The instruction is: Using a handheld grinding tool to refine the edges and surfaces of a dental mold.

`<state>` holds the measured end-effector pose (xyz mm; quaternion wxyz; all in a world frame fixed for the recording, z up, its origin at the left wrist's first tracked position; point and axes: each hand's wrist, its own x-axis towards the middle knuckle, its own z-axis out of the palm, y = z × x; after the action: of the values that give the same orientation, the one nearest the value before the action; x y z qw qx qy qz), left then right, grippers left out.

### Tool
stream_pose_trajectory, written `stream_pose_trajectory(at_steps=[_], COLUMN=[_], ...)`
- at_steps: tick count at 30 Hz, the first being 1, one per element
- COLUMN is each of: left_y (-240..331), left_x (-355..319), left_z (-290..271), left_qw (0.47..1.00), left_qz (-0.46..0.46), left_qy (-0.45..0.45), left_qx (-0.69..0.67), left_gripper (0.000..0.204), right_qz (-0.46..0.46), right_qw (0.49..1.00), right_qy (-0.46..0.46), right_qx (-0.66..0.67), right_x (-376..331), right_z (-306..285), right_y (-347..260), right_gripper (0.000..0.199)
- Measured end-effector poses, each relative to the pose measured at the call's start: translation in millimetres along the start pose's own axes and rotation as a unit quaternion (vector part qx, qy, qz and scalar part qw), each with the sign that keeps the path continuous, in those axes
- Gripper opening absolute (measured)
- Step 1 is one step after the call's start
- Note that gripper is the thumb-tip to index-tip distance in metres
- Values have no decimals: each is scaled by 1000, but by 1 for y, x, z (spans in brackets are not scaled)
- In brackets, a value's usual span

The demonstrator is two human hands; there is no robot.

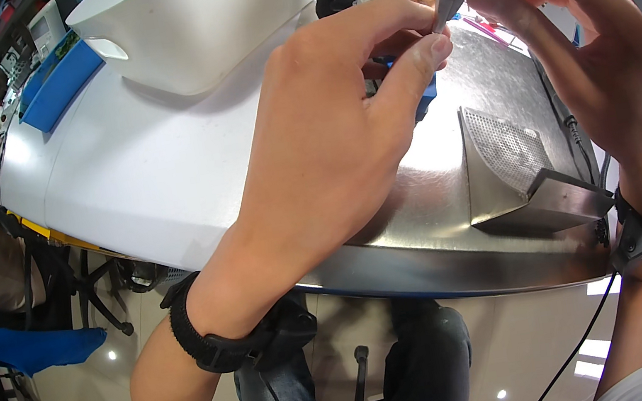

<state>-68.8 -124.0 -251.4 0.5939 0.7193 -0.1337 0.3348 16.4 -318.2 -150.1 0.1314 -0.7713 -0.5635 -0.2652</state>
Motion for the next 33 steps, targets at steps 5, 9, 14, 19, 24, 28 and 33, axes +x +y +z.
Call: stream_pose_trajectory(at_steps=[5, 9, 14, 19, 24, 28, 33], left_y=[-3, -1, 0, -2, -1, -2, -3], left_x=[-1, 0, -1, -1, -1, -1, -2], left_z=[-1, -4, 1, 0, -1, -1, 0], left_qw=[1000, 1000, 1000, 1000, 1000, 1000, 1000], left_qz=[23, 2, 18, 19, 13, 26, 26], left_qy=[11, -6, 5, 8, 2, 6, 9], left_qx=[-6, -1, -5, -11, -13, -3, 7], left_gripper=[22, 21, 21, 20, 21, 21, 21], right_qz=[-10, -18, -32, -60, -54, -35, -42], right_qw=[1000, 1000, 999, 998, 998, 999, 999], right_qy=[24, 25, 20, 28, 33, 22, 31], right_qx=[7, -1, -23, -24, -13, -24, -6], right_x=[0, 0, -3, -2, -3, 1, -2], right_z=[6, 9, 2, 5, 6, 4, 7], right_y=[-3, -1, 1, 5, 4, -10, -1], right_gripper=[25, 25, 27, 27, 28, 28, 27])
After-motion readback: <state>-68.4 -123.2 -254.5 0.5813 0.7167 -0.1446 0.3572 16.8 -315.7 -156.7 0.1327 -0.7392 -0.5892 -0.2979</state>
